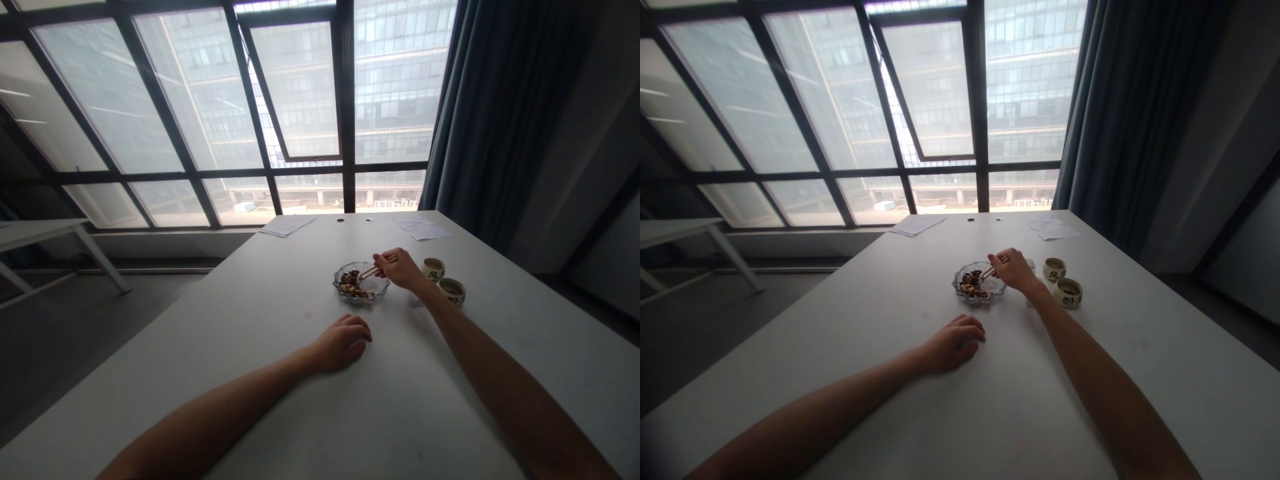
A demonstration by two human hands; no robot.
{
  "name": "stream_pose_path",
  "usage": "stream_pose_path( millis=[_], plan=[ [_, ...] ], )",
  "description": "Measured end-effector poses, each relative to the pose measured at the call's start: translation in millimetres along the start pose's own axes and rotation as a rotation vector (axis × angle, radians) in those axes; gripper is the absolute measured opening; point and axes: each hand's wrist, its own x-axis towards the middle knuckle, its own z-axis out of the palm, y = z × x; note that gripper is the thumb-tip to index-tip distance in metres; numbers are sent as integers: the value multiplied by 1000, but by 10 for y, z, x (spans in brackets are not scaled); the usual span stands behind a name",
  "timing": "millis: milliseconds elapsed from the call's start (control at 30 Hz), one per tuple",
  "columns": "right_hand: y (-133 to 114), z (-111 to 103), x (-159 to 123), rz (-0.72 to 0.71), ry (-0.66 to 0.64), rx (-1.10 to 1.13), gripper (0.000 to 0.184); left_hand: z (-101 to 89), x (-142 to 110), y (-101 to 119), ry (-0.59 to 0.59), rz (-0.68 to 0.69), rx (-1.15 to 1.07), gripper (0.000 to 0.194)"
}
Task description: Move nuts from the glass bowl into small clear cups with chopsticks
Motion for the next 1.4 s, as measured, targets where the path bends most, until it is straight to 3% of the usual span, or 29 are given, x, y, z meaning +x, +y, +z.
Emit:
stream_pose_path(
  millis=[167,400,567,700,933,1100,1400],
  plan=[
    [-155,-187,-19,7,62,13,36,16,-17,-36,-2,7,3,22],
    [-505,-810,-269,26,264,-68,35,4,-108,-174,-8,5,4,21],
    [-569,-971,-357,214,184,-77,38,-60,-194,-207,-8,-10,4,21],
    [-513,-944,-306,240,137,-97,43,-77,-221,-190,-9,-11,6,20],
    [-513,-840,-270,95,192,-28,44,-27,-186,-178,2,-4,-2,20],
    [-488,-519,-177,-22,144,133,47,-4,-118,-90,4,1,-4,20],
    [43,15,36,-79,-32,138,57,33,21,-51,9,6,-1,22]
  ],
)
